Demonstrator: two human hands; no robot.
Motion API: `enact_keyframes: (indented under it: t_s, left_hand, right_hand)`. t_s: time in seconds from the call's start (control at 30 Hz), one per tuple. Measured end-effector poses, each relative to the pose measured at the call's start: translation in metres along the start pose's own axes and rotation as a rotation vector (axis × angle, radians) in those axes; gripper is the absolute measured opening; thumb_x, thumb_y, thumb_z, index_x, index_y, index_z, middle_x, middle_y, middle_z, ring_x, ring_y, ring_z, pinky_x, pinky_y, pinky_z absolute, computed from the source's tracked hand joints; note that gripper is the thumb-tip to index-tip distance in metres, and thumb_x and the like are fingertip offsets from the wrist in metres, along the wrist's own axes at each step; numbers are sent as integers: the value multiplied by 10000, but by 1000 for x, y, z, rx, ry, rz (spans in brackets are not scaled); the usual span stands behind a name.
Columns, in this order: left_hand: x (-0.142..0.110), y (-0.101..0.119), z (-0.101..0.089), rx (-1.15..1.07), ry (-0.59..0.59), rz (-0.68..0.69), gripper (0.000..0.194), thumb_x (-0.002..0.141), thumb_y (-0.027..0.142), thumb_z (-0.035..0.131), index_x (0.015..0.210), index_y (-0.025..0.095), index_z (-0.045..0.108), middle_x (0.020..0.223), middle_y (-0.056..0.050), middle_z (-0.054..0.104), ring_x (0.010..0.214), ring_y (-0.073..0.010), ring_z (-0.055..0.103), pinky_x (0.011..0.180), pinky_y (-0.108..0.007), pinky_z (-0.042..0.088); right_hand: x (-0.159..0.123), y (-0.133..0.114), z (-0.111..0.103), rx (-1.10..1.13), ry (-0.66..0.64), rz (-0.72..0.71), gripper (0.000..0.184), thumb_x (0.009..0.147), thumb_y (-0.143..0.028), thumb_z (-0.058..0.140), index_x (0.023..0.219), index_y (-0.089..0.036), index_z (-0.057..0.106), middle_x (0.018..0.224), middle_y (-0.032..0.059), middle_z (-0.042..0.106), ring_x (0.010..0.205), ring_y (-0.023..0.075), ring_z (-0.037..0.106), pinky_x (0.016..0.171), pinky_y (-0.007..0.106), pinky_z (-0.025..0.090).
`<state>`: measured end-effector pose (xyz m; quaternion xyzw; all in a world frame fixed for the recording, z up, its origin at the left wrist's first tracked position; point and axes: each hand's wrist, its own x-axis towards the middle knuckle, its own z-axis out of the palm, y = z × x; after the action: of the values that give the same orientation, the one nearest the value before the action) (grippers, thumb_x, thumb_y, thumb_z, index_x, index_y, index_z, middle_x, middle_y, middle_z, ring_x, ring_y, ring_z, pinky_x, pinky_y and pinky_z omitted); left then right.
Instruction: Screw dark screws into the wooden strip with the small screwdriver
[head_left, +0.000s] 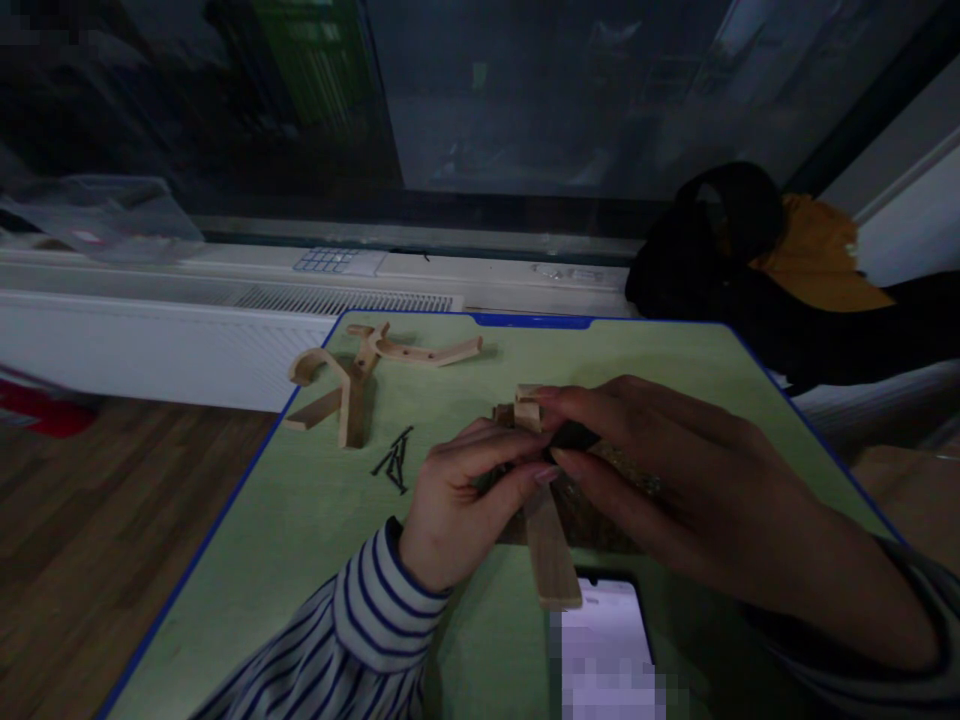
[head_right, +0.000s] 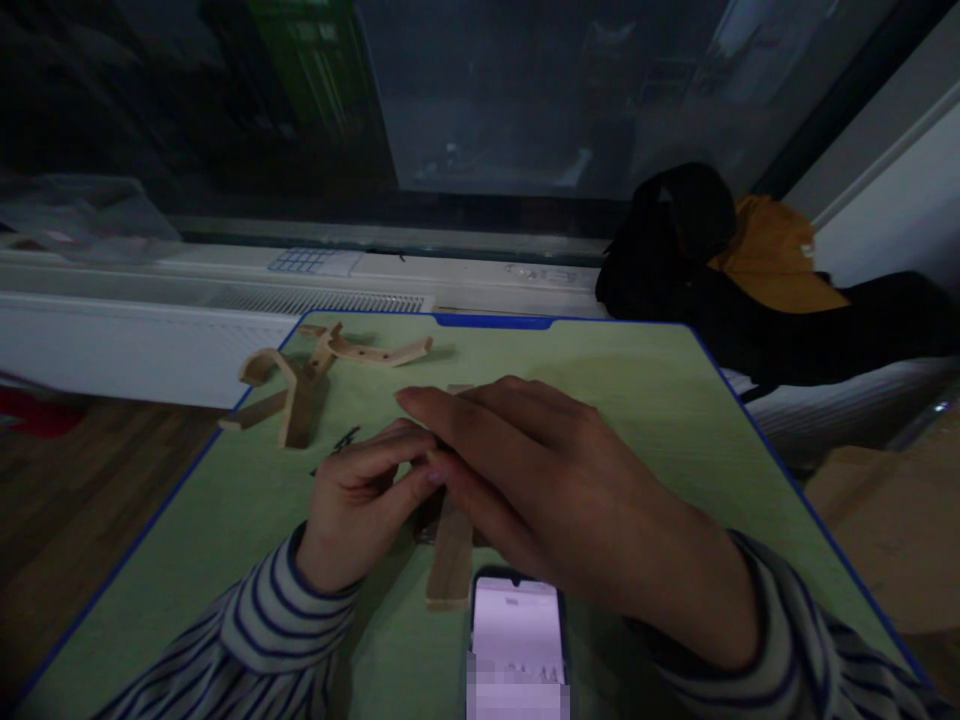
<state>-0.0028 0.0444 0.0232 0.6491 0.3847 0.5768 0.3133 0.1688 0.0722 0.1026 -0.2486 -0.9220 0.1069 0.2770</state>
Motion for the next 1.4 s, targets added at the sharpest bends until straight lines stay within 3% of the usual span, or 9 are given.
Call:
enact_keyframes:
  t_s: [0.2, 0.53, 0.7, 1.07, 1.4]
  left_hand:
    - [-1, 0, 1, -4, 43, -15, 203, 739, 182, 689, 939, 214, 688, 793, -31, 691, 742, -144, 622, 691, -270, 520]
    - [1, 2, -1, -6, 2, -33, 132, 753, 172, 674, 881, 201, 695, 791, -36, 704, 760, -161, 620, 715, -298, 499]
    - [1, 2, 0, -9, 14, -37, 164, 748, 152, 676, 904, 196, 694, 858, -42, 715, 840, -165, 630, 773, -288, 498]
    - [-1, 1, 0, -40, 34, -35, 191, 721, 138, 697, 905, 190, 694, 780, -26, 692, 733, -131, 608, 696, -251, 501]
    - [-1, 0, 0, -39, 19, -10, 192, 728, 121, 690, 904, 199, 690, 760, -17, 683, 718, -125, 595, 678, -248, 491]
  right_hand:
    - [-1, 2, 0, -8, -6, -5, 351, 890, -205, 480, 1235, -141, 467, 1087, 45, 606, 985, 112, 546, 883, 224, 445]
    - [-2, 1, -2, 16, -2, -19, 428, 881, -177, 469, 1304, -148, 406, 1131, 44, 598, 1003, 123, 545, 877, 238, 460]
    - [-1, 1, -2, 12, -13, -10, 371, 878, -184, 489, 1246, -137, 464, 1088, 48, 615, 981, 117, 559, 869, 238, 459]
    - [2, 2, -2, -40, -28, 18, 319, 891, -215, 481, 1202, -152, 502, 1061, 46, 628, 967, 123, 571, 841, 248, 471]
    - [-3, -1, -7, -42, -2, -4, 430, 866, -188, 522, 1285, -155, 432, 1144, 39, 599, 1019, 109, 545, 882, 210, 434]
